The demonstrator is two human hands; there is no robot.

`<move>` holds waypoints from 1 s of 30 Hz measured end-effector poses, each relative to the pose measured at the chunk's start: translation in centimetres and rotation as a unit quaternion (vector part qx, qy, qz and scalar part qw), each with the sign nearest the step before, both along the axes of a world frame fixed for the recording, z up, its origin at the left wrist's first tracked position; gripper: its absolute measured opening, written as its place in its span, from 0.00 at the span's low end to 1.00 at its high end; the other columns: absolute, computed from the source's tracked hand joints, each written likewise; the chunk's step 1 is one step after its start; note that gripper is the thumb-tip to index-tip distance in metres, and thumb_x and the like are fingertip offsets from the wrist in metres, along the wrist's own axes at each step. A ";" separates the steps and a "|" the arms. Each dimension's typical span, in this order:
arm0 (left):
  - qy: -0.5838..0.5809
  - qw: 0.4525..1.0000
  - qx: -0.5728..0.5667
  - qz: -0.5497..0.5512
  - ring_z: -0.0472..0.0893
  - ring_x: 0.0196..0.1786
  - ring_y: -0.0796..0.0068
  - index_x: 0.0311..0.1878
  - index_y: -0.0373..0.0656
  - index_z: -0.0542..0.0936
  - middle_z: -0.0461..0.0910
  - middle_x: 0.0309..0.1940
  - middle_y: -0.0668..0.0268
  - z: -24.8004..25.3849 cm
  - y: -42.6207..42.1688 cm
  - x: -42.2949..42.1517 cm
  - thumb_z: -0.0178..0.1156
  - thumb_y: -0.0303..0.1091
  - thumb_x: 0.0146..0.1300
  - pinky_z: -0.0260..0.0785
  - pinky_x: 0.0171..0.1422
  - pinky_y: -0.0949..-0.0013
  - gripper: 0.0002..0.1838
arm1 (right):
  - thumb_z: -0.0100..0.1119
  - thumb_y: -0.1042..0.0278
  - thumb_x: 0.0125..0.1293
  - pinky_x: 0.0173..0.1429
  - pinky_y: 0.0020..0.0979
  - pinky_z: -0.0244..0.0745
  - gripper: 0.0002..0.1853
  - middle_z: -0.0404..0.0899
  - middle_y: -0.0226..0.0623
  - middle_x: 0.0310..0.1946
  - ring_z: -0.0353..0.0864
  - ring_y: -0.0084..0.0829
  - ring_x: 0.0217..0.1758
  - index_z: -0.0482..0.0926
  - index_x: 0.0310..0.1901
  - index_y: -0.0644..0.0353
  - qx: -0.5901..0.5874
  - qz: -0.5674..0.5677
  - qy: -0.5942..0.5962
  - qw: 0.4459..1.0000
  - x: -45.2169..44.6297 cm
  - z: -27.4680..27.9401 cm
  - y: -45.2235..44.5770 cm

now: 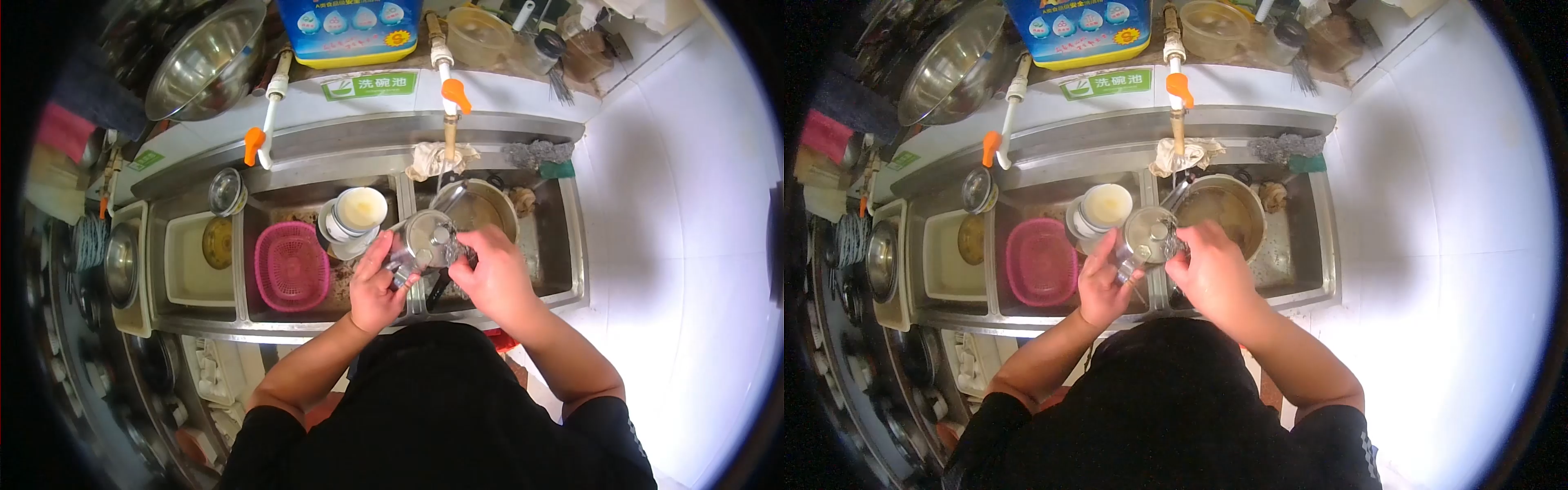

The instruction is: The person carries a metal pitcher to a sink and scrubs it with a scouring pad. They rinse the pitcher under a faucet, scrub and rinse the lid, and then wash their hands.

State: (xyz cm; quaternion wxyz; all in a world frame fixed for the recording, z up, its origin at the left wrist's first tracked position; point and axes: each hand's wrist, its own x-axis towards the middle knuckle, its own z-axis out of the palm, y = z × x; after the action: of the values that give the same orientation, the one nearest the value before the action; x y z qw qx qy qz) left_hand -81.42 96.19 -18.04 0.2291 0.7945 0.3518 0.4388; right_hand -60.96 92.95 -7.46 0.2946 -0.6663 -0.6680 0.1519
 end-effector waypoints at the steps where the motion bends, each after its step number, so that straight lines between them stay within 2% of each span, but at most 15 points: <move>1: 0.001 1.000 -0.011 0.016 0.77 0.64 0.42 0.21 0.31 0.75 0.73 0.65 0.42 0.1 0.0 0.1 0.78 0.33 0.49 0.71 0.67 0.53 0.20 | 0.64 0.75 0.54 0.43 0.42 0.79 0.13 0.78 0.48 0.38 0.82 0.48 0.38 0.80 0.44 0.65 -0.011 -0.001 -0.004 1.000 -0.3 0.1 -0.6; 2: 0.000 0.999 -0.021 0.032 0.77 0.64 0.41 0.17 0.33 0.73 0.73 0.65 0.43 0.2 0.1 0.3 0.78 0.33 0.49 0.71 0.68 0.53 0.22 | 0.64 0.74 0.54 0.43 0.42 0.80 0.13 0.78 0.48 0.37 0.82 0.48 0.38 0.80 0.42 0.64 -0.020 -0.002 -0.009 1.000 -0.4 0.3 -1.1; 4: 0.009 0.999 -0.026 0.024 0.77 0.64 0.42 0.17 0.33 0.73 0.73 0.65 0.44 0.2 0.4 0.3 0.78 0.34 0.49 0.71 0.68 0.54 0.22 | 0.64 0.74 0.54 0.42 0.42 0.80 0.12 0.77 0.47 0.37 0.82 0.47 0.38 0.79 0.41 0.65 -0.018 0.019 -0.016 1.000 -0.9 1.0 -1.9; 7: 0.031 0.999 -0.021 0.005 0.76 0.65 0.44 0.16 0.34 0.72 0.73 0.66 0.46 0.7 0.8 0.2 0.78 0.35 0.49 0.72 0.67 0.55 0.23 | 0.63 0.74 0.55 0.41 0.43 0.80 0.10 0.76 0.47 0.38 0.82 0.48 0.36 0.77 0.38 0.65 -0.007 0.139 -0.062 0.988 -1.5 1.4 -2.2; 10: 0.062 0.998 0.015 -0.012 0.77 0.65 0.45 0.16 0.35 0.73 0.74 0.66 0.50 1.7 1.3 -0.2 0.77 0.35 0.48 0.73 0.65 0.55 0.22 | 0.65 0.76 0.54 0.41 0.43 0.79 0.11 0.76 0.44 0.35 0.81 0.47 0.36 0.80 0.41 0.63 -0.005 0.139 -0.095 0.986 -1.7 2.7 -0.8; 12: 0.079 0.996 0.039 -0.017 0.77 0.65 0.45 0.16 0.35 0.74 0.74 0.66 0.52 2.3 1.2 -0.9 0.77 0.35 0.47 0.74 0.64 0.54 0.21 | 0.64 0.75 0.55 0.43 0.43 0.79 0.11 0.77 0.45 0.35 0.82 0.48 0.37 0.80 0.40 0.64 -0.010 0.132 -0.069 0.989 -1.6 3.5 0.4; 14: 0.127 0.982 0.122 -0.060 0.77 0.65 0.45 0.18 0.35 0.76 0.75 0.66 0.54 2.8 1.0 -1.4 0.77 0.35 0.44 0.75 0.63 0.52 0.18 | 0.63 0.74 0.55 0.45 0.44 0.79 0.10 0.78 0.46 0.36 0.82 0.48 0.38 0.80 0.40 0.64 -0.015 0.128 -0.045 0.991 -1.3 3.9 1.8; 16: 0.126 0.983 0.120 -0.053 0.77 0.64 0.45 0.17 0.35 0.76 0.76 0.65 0.53 3.2 0.6 -1.7 0.77 0.34 0.42 0.76 0.62 0.54 0.18 | 0.62 0.73 0.55 0.49 0.46 0.77 0.10 0.80 0.47 0.38 0.82 0.50 0.39 0.80 0.39 0.64 -0.059 0.109 -0.090 0.988 -1.1 3.9 3.0; 18: 0.124 0.984 0.120 -0.048 0.78 0.64 0.44 0.16 0.34 0.76 0.76 0.64 0.52 3.5 0.4 -1.9 0.77 0.33 0.40 0.77 0.61 0.56 0.17 | 0.63 0.71 0.54 0.51 0.46 0.77 0.10 0.81 0.48 0.37 0.82 0.50 0.42 0.80 0.37 0.64 -0.036 0.101 -0.097 0.989 -0.7 3.1 3.7; 20: 0.139 0.982 0.126 -0.016 0.78 0.64 0.45 0.17 0.35 0.77 0.77 0.64 0.53 3.6 0.1 -2.2 0.77 0.32 0.40 0.78 0.60 0.56 0.17 | 0.64 0.69 0.53 0.50 0.46 0.76 0.10 0.81 0.50 0.35 0.81 0.50 0.42 0.80 0.36 0.65 -0.104 0.069 -0.069 0.990 -1.3 3.4 3.5; 21: 0.140 0.982 0.124 -0.011 0.78 0.64 0.45 0.17 0.35 0.77 0.77 0.64 0.53 3.6 0.0 -2.2 0.77 0.32 0.40 0.78 0.60 0.56 0.17 | 0.64 0.68 0.52 0.49 0.46 0.76 0.10 0.80 0.52 0.33 0.82 0.50 0.41 0.80 0.32 0.65 -0.122 0.113 -0.083 0.983 -1.7 3.6 3.0; 24: 0.172 0.978 0.118 0.019 0.78 0.64 0.47 0.18 0.35 0.76 0.77 0.64 0.53 3.5 0.1 -2.3 0.77 0.33 0.41 0.78 0.59 0.56 0.17 | 0.64 0.68 0.52 0.47 0.46 0.76 0.09 0.80 0.52 0.33 0.82 0.51 0.39 0.80 0.30 0.66 -0.099 0.170 -0.091 0.976 -2.2 3.2 2.3; 28: 0.161 0.980 0.115 -0.007 0.77 0.65 0.47 0.18 0.36 0.75 0.77 0.64 0.53 3.9 -0.1 -2.4 0.77 0.33 0.43 0.79 0.58 0.57 0.17 | 0.65 0.68 0.52 0.46 0.47 0.76 0.09 0.80 0.50 0.29 0.82 0.51 0.38 0.79 0.28 0.66 -0.094 0.096 -0.080 0.988 -0.9 3.0 4.7; 30: 0.162 0.980 0.117 -0.005 0.77 0.65 0.47 0.18 0.36 0.75 0.77 0.64 0.54 4.2 0.1 -2.3 0.77 0.33 0.43 0.79 0.58 0.57 0.18 | 0.65 0.69 0.51 0.45 0.46 0.77 0.08 0.80 0.50 0.29 0.82 0.51 0.38 0.79 0.28 0.66 -0.062 0.119 -0.093 0.987 -1.2 2.9 3.7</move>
State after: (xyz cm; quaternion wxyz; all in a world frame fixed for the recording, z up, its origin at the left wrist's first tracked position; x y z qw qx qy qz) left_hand -83.72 96.27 -13.87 0.0768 0.8781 0.3266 0.3411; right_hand -62.12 96.63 -4.59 0.1690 -0.6104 -0.7563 0.1641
